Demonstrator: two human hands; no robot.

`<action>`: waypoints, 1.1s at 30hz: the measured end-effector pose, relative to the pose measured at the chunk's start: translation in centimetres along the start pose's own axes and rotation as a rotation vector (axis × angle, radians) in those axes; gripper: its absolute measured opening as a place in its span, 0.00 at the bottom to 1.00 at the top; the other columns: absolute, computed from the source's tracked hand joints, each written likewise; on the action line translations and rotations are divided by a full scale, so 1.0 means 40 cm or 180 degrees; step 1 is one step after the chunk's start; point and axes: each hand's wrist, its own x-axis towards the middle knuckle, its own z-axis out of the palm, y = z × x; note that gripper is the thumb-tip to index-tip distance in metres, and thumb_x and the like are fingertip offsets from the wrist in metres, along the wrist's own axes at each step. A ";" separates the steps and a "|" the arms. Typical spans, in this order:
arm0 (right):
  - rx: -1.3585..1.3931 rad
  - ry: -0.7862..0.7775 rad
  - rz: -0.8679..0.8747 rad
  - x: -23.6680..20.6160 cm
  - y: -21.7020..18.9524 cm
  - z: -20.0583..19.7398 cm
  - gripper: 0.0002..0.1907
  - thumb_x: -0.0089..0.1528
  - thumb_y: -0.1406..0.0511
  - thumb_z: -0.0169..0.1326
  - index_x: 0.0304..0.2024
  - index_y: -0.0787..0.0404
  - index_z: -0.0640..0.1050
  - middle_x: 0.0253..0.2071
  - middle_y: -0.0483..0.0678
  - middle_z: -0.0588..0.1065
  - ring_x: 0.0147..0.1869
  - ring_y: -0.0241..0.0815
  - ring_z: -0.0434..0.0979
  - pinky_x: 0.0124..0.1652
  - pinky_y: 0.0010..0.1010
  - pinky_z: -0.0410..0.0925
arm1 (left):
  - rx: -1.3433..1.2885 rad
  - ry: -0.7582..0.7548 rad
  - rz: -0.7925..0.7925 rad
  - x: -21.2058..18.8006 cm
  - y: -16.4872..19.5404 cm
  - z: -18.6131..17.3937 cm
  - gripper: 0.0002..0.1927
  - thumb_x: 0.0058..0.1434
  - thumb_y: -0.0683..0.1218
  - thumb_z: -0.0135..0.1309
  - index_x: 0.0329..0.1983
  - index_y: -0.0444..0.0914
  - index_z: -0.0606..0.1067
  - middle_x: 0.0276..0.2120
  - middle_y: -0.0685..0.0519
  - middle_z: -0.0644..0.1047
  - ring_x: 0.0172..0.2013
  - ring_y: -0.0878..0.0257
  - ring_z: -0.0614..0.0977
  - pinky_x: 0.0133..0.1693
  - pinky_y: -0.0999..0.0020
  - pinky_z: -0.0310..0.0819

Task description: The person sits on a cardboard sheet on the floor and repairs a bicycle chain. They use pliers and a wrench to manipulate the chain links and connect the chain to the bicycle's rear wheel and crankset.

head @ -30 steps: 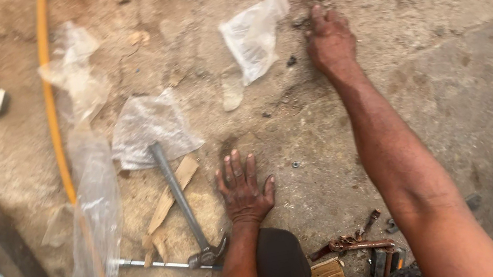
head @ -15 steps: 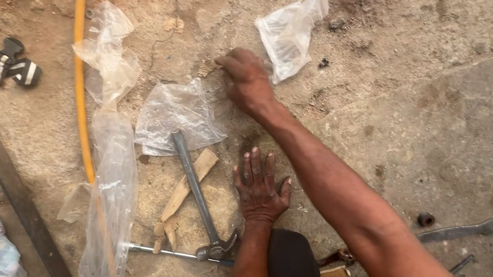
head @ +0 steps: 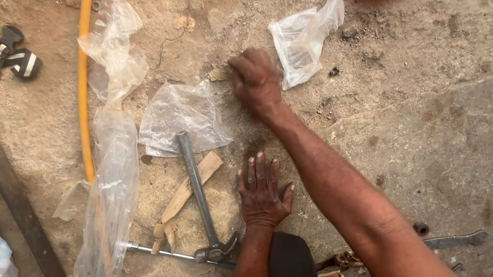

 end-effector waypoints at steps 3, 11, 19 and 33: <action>-0.0489 -0.0307 -0.0300 -0.050 -0.040 0.018 0.07 0.63 0.72 0.53 0.35 0.54 0.79 0.33 0.46 0.66 0.40 0.42 0.64 0.41 0.35 0.62 | 0.0059 0.0278 0.0094 -0.003 -0.005 0.006 0.45 0.68 0.67 0.45 0.80 0.47 0.43 0.79 0.44 0.40 0.79 0.50 0.42 0.75 0.43 0.31; -0.0079 -0.0089 -0.1253 -0.159 -0.072 0.005 0.07 0.58 0.67 0.56 0.37 0.51 0.81 0.48 0.45 0.75 0.54 0.40 0.70 0.58 0.43 0.58 | -0.0050 -0.0108 -0.0085 -0.003 0.000 0.005 0.46 0.66 0.67 0.42 0.80 0.45 0.42 0.78 0.44 0.38 0.77 0.50 0.42 0.72 0.42 0.29; 0.0247 -0.0058 -0.0179 -0.042 -0.049 0.001 0.03 0.68 0.68 0.54 0.43 0.56 0.79 0.37 0.44 0.77 0.37 0.36 0.75 0.35 0.28 0.73 | -0.0128 0.0111 0.0038 0.003 -0.001 -0.015 0.45 0.67 0.67 0.46 0.80 0.46 0.46 0.79 0.44 0.42 0.78 0.50 0.44 0.74 0.42 0.31; -0.1257 -0.1117 -0.1123 0.031 -0.072 0.008 0.07 0.59 0.74 0.51 0.37 0.61 0.78 0.34 0.48 0.73 0.33 0.39 0.72 0.29 0.32 0.71 | -0.0083 0.0234 0.0076 0.007 -0.003 -0.021 0.45 0.67 0.68 0.44 0.80 0.48 0.43 0.78 0.45 0.41 0.77 0.51 0.43 0.74 0.45 0.29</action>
